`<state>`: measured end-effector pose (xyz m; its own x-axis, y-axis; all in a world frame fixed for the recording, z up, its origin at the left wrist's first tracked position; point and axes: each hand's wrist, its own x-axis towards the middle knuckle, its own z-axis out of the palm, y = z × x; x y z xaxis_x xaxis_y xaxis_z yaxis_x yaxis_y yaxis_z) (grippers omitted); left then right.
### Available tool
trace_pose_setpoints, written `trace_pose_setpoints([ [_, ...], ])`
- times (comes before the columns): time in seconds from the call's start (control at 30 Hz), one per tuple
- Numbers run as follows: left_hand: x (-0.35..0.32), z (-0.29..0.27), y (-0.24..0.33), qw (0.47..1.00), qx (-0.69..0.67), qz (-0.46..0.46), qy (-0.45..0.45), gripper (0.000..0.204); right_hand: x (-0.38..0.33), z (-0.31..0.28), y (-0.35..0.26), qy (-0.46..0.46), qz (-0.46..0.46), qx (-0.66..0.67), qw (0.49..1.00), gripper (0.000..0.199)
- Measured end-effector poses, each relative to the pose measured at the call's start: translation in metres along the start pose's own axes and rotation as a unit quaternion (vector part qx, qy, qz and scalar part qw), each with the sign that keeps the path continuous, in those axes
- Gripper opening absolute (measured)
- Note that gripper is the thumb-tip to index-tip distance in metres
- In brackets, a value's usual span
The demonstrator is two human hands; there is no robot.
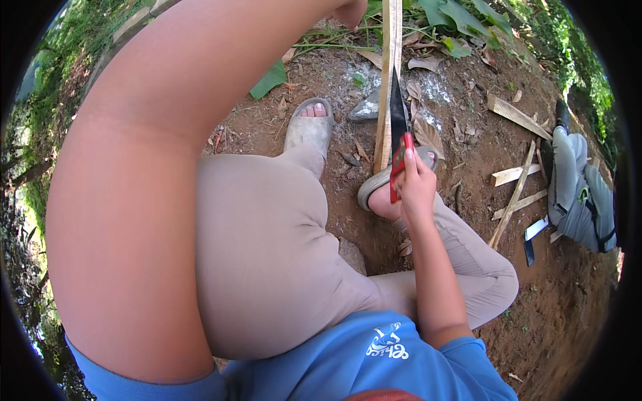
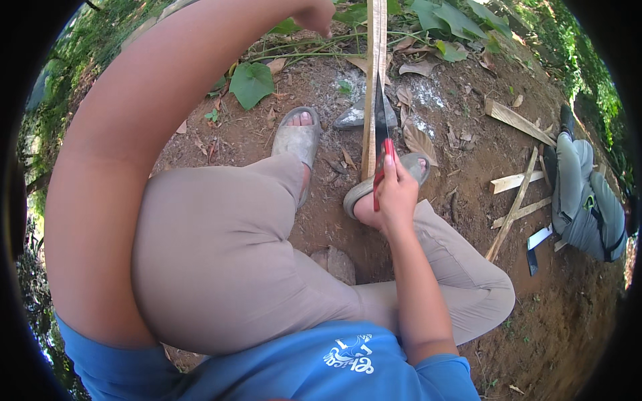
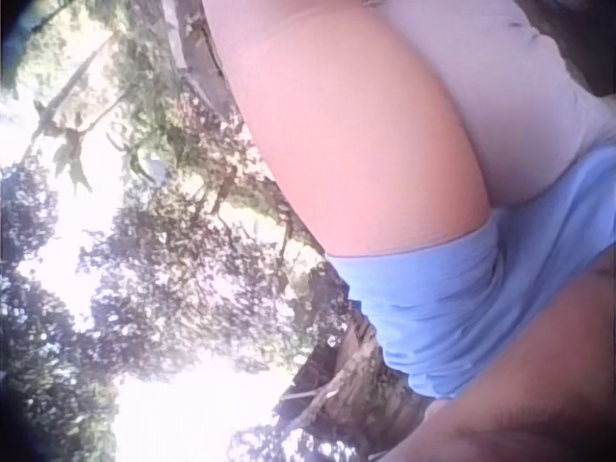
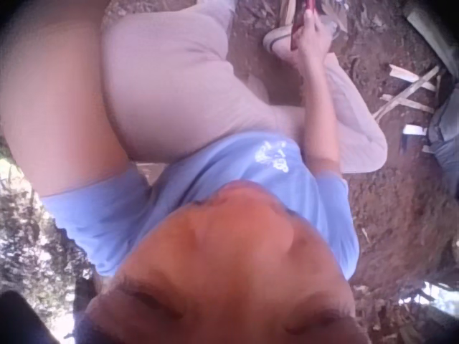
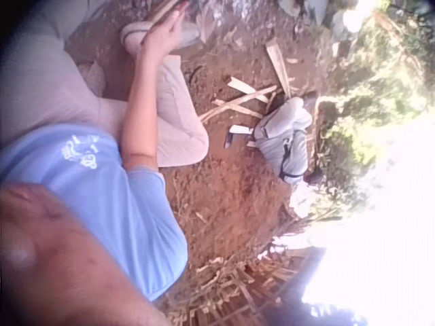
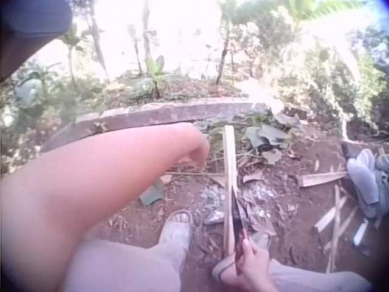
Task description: The person cuts a strip of wood using a hand saw while sitting on the ground, then moves the piece aside.
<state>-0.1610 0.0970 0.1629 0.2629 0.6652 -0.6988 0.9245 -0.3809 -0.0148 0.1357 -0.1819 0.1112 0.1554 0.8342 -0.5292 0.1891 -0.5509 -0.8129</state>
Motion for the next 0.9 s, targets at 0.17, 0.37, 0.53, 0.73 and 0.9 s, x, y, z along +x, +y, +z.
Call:
trace_pose_setpoints([
  [0.17,0.005,-0.005,0.014,1.000,0.020,0.014,0.008,0.054,0.099,0.036,0.007,0.026,-0.098,0.021,0.995,0.042],
  [0.37,0.002,0.001,0.003,0.998,0.050,0.009,0.025,0.059,0.025,0.006,-0.013,-0.014,0.012,0.058,0.998,0.033],
  [0.53,0.002,0.000,0.001,0.999,0.032,0.005,0.027,0.059,-0.029,-0.025,0.011,-0.002,0.042,0.061,0.997,0.038],
  [0.73,-0.001,-0.008,0.009,0.999,0.036,0.020,0.033,0.058,0.107,0.047,-0.014,0.037,-0.104,0.078,0.991,0.031],
  [0.9,-0.015,-0.006,-0.002,0.994,0.067,0.055,0.073,0.057,0.064,0.020,-0.019,-0.018,-0.006,0.086,0.996,0.031],
])
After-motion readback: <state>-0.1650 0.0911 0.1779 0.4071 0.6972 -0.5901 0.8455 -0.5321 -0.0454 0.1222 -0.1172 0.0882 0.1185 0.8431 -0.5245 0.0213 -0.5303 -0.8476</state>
